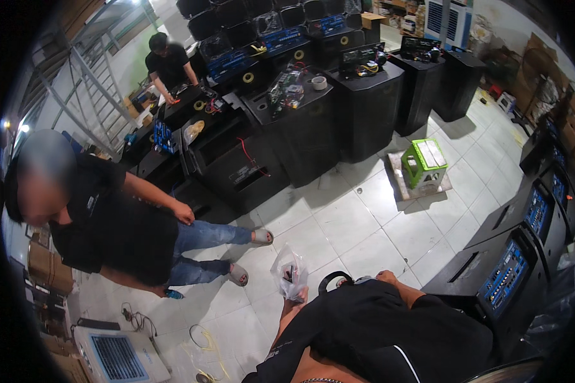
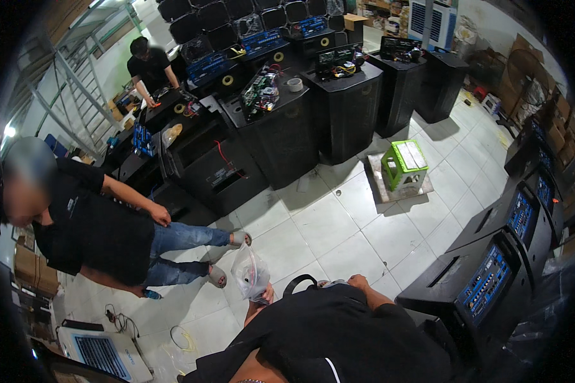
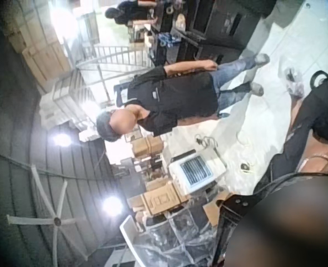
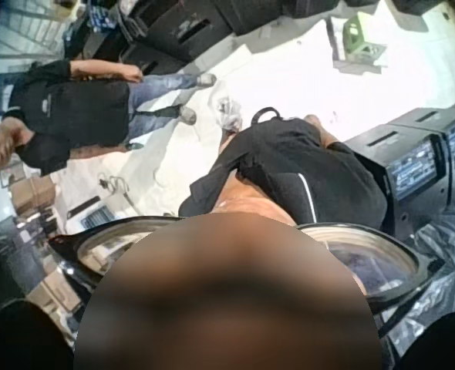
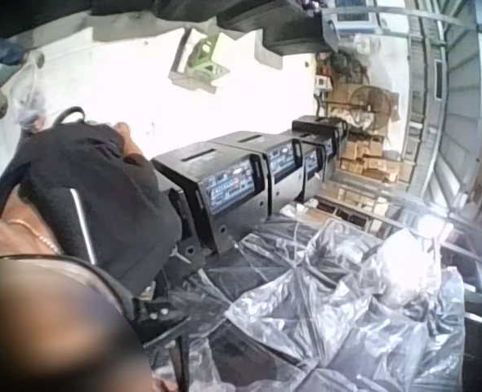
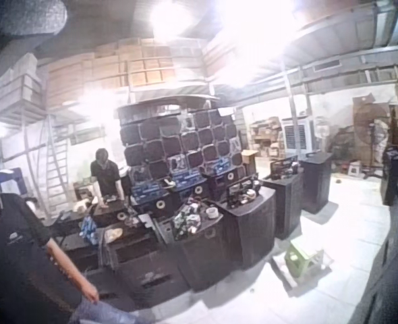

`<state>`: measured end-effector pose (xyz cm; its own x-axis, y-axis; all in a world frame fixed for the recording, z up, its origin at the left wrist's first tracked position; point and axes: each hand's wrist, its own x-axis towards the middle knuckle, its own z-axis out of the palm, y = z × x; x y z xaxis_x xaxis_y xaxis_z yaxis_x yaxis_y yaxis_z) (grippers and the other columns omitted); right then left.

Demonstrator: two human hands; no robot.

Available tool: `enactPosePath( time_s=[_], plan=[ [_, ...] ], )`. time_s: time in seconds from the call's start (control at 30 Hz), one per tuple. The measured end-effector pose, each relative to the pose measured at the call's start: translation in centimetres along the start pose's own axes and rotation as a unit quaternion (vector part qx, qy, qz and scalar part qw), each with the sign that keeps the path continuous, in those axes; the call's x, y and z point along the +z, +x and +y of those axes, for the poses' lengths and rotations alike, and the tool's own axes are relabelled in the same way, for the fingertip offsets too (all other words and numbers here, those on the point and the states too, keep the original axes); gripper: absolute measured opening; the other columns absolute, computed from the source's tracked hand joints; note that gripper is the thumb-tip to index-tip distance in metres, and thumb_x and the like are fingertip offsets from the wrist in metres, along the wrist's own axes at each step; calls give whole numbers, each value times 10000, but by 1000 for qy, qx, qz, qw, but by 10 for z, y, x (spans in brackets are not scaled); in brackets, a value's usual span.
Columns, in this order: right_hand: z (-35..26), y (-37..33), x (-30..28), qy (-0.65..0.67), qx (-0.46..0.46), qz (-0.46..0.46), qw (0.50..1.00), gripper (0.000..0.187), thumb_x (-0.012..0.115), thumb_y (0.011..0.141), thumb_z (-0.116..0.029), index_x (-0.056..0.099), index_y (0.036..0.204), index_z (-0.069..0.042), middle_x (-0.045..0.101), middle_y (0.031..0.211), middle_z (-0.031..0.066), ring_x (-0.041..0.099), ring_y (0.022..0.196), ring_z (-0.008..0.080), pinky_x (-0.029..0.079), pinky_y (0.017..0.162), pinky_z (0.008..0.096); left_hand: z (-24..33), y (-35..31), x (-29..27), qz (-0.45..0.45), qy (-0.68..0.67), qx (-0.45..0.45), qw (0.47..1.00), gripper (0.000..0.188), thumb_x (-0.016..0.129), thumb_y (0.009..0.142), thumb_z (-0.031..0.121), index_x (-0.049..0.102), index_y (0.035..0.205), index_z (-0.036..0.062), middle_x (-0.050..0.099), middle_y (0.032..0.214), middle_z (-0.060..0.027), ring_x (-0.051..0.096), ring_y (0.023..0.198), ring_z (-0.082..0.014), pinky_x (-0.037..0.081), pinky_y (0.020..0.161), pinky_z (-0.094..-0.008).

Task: The person assembles electronic components into a large black speaker cabinet. They insert small black parts from a plastic bag into the blue control panel, connect wires, and use a power drill to secure components. Other workers are visible in the background performing similar assembly tasks.

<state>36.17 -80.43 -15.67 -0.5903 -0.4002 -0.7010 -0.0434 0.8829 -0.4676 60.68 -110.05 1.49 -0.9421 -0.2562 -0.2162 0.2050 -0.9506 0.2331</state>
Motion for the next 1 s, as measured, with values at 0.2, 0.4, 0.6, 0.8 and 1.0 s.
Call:
enactPosePath(
  time_s=[0.2, 0.4, 0.6, 0.8, 1.0],
  plan=[
    [-1, -10, 4, 32, 18, 25, 999, 384, 590, 748, -393, 707, 993, -121, 681, 999, 150, 638, 963, 319, 494, 858, 375, 2, -2, -4, -10, 3, -21, 1000, 245, 521, 910, 300, 509, 872, 59, 466, 663, -68, 437, 510, -164, 374, 420, -280],
    [22, -34, 0, 59, 27, 48, 997, 351, 604, 741, -369, 715, 959, -118, 688, 948, 154, 649, 929, 313, 504, 824, 369, 5, -4, -6, -14, 17, -59, 998, 246, 520, 911, 300, 506, 869, 58, 463, 662, -67, 434, 516, -163, 373, 424, -279],
    [86, -79, 2, 126, 116, 168, 971, 347, 598, 735, -384, 719, 931, -125, 695, 873, 136, 661, 855, 300, 513, 759, 372, -15, 40, 2, -47, 15, -133, 990, 248, 520, 912, 301, 503, 866, 58, 459, 661, -66, 432, 521, -162, 372, 427, -279],
    [123, -71, 7, 1, 136, 126, 983, 314, 523, 783, -303, 713, 912, -89, 682, 968, 135, 647, 913, 325, 513, 801, 417, -41, 131, 45, -81, 65, -208, 973, 250, 519, 913, 301, 501, 863, 57, 456, 660, -65, 430, 527, -160, 371, 431, -278],
    [200, -21, -7, 76, 196, 116, 971, 356, 482, 796, -314, 700, 980, -101, 653, 1078, 124, 623, 998, 338, 503, 847, 429, -113, 258, 80, -78, 103, -247, 960, 272, 532, 905, 306, 497, 856, 41, 456, 648, -66, 431, 516, -162, 380, 437, -265]
  ],
)
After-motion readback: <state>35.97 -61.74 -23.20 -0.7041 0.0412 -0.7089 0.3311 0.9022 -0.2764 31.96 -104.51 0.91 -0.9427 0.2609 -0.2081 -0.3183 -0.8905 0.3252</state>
